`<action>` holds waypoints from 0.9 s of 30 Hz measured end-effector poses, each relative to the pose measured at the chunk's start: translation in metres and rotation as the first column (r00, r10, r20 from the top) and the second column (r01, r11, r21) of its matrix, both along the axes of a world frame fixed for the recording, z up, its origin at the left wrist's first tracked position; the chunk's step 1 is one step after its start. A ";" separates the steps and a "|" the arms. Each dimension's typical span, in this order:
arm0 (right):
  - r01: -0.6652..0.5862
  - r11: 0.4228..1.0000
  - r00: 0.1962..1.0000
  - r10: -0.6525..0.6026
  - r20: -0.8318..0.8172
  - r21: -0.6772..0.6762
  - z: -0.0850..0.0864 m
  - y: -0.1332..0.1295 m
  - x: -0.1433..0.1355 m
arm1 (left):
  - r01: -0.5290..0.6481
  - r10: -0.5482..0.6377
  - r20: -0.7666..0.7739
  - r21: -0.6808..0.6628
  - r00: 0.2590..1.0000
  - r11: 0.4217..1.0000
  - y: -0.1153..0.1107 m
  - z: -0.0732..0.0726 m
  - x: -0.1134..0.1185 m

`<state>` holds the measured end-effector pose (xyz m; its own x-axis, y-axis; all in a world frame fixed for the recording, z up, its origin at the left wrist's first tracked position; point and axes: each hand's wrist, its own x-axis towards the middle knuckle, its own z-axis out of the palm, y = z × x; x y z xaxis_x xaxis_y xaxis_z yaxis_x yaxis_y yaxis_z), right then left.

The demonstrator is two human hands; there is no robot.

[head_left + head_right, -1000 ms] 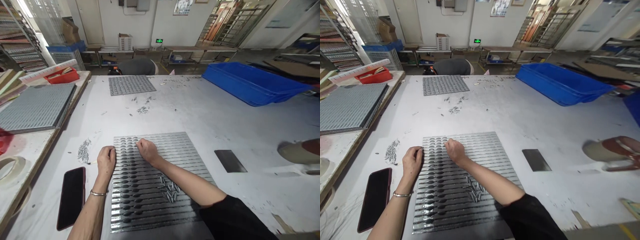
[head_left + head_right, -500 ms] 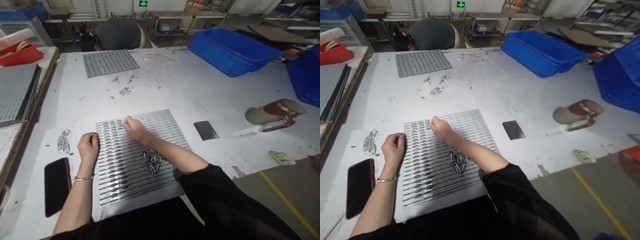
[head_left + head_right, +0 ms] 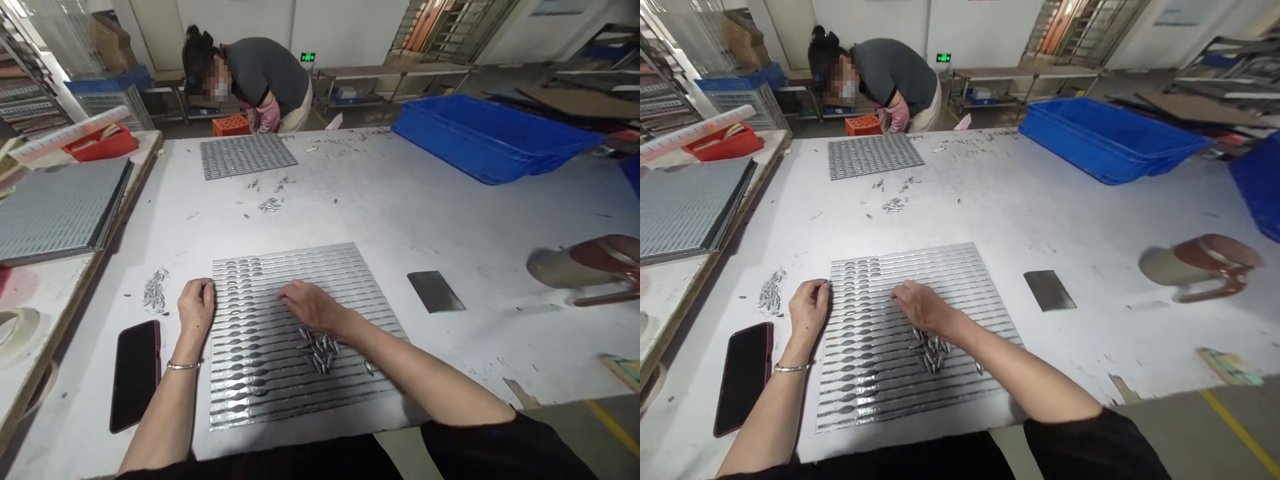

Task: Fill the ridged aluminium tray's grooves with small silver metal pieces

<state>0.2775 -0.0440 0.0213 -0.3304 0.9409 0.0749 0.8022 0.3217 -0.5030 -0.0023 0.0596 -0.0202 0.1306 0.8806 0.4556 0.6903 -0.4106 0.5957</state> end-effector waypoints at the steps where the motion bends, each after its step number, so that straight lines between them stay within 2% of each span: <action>1: 0.022 1.000 0.997 -0.021 -0.077 0.010 0.000 0.008 -0.001 | -0.008 0.008 0.010 0.001 1.000 1.000 0.000 0.000 -0.001; 4: 0.128 0.989 0.947 -0.145 -0.288 -0.077 -0.004 0.029 -0.008 | -0.008 0.008 0.031 -0.008 0.999 1.000 0.000 -0.002 -0.002; 6: 0.225 0.952 0.871 -0.292 -0.394 -0.207 -0.011 0.041 -0.018 | 0.002 -0.001 0.046 -0.013 0.999 1.000 0.000 -0.004 -0.001; 8: 0.319 0.901 0.803 -0.421 -0.421 -0.293 -0.018 0.052 -0.029 | 0.011 -0.010 0.055 -0.017 0.998 1.000 0.000 -0.005 -0.001; 10: 0.410 0.873 0.789 -0.485 -0.376 -0.264 -0.024 0.060 -0.040 | 0.015 -0.014 0.059 -0.018 0.998 1.000 0.000 -0.006 -0.001; 13: 0.500 0.857 0.837 -0.515 -0.183 -0.123 -0.029 0.068 -0.052 | 0.017 -0.016 0.065 -0.013 0.998 1.000 0.001 -0.007 -0.001; 16: 0.528 0.848 0.848 -0.523 0.084 -0.050 -0.030 0.071 -0.058 | 0.024 -0.024 0.067 -0.003 0.997 1.000 0.001 -0.007 0.000; 19: 0.512 0.858 0.837 -0.487 0.250 -0.046 -0.028 0.072 -0.061 | 0.030 -0.030 0.055 0.002 0.998 1.000 0.000 -0.008 0.001; 22: 0.503 0.861 0.834 -0.462 0.300 -0.072 -0.020 0.071 -0.060 | 0.033 -0.033 0.034 0.005 0.999 0.999 0.001 -0.008 0.002; 24: 0.508 0.859 0.839 -0.476 0.265 -0.067 -0.009 0.066 -0.052 | 0.032 -0.032 0.020 0.022 0.999 0.999 0.002 -0.004 0.002; 27: 0.518 0.855 0.847 -0.510 0.152 -0.016 0.013 0.048 -0.025 | 0.014 -0.015 0.010 0.089 1.000 0.996 0.002 0.012 0.002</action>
